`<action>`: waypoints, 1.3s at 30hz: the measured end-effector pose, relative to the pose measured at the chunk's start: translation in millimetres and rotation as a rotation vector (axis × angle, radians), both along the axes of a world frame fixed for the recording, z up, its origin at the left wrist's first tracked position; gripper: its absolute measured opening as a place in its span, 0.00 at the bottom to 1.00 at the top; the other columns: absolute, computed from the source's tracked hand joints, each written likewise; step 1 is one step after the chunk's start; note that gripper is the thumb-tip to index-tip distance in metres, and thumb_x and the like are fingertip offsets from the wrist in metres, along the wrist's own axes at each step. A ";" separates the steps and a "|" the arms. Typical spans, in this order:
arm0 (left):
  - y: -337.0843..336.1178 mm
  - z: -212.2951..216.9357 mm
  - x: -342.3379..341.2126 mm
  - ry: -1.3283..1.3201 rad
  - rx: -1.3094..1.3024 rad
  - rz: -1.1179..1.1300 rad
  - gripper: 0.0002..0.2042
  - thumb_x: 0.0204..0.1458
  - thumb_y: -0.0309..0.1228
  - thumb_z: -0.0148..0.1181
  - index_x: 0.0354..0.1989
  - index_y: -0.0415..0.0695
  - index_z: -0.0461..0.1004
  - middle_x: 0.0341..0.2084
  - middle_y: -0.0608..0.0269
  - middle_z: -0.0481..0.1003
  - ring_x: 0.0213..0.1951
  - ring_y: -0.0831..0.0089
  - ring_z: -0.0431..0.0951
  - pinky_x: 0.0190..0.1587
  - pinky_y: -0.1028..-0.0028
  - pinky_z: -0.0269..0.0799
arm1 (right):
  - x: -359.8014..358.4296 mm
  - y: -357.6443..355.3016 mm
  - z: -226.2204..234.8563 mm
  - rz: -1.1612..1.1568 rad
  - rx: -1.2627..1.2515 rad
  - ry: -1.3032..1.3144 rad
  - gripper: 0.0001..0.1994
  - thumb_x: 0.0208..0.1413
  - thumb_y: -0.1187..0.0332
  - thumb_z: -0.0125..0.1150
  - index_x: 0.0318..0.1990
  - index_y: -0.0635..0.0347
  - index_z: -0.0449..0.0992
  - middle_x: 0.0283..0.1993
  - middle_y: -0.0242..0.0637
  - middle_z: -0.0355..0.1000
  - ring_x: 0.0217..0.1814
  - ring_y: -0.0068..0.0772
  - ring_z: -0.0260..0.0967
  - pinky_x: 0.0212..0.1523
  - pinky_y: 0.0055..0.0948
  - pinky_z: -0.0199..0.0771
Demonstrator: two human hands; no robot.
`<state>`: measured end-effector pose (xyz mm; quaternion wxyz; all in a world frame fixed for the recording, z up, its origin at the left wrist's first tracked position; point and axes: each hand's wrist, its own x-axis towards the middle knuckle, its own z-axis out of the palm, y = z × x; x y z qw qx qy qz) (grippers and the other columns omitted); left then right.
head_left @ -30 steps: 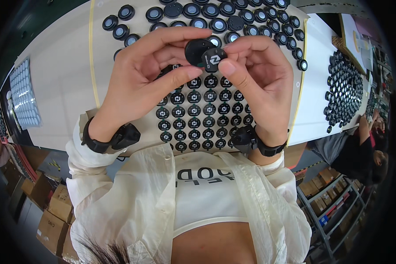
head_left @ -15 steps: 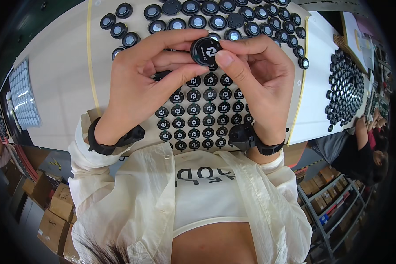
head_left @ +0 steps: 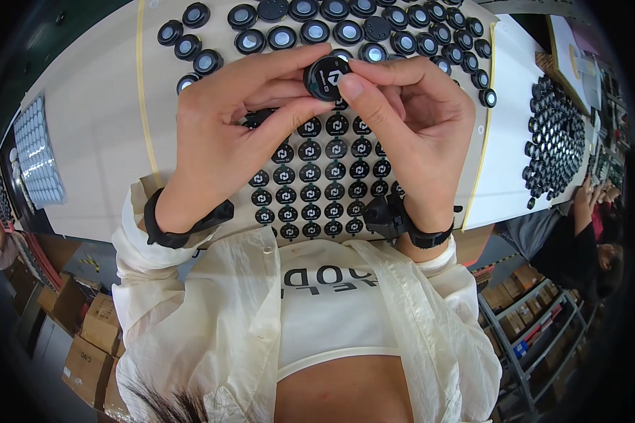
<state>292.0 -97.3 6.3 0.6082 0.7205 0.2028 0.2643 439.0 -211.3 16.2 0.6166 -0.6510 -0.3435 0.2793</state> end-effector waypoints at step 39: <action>174.2 28.4 44.8 0.390 0.781 0.167 0.16 0.51 0.26 0.65 0.49 0.34 0.78 0.37 0.51 0.81 0.37 0.72 0.82 0.42 0.73 0.79 | 14.6 10.7 -2.8 0.242 -0.212 -0.488 0.14 0.53 0.75 0.65 0.49 0.59 0.79 0.40 0.37 0.77 0.33 0.27 0.71 0.35 0.25 0.72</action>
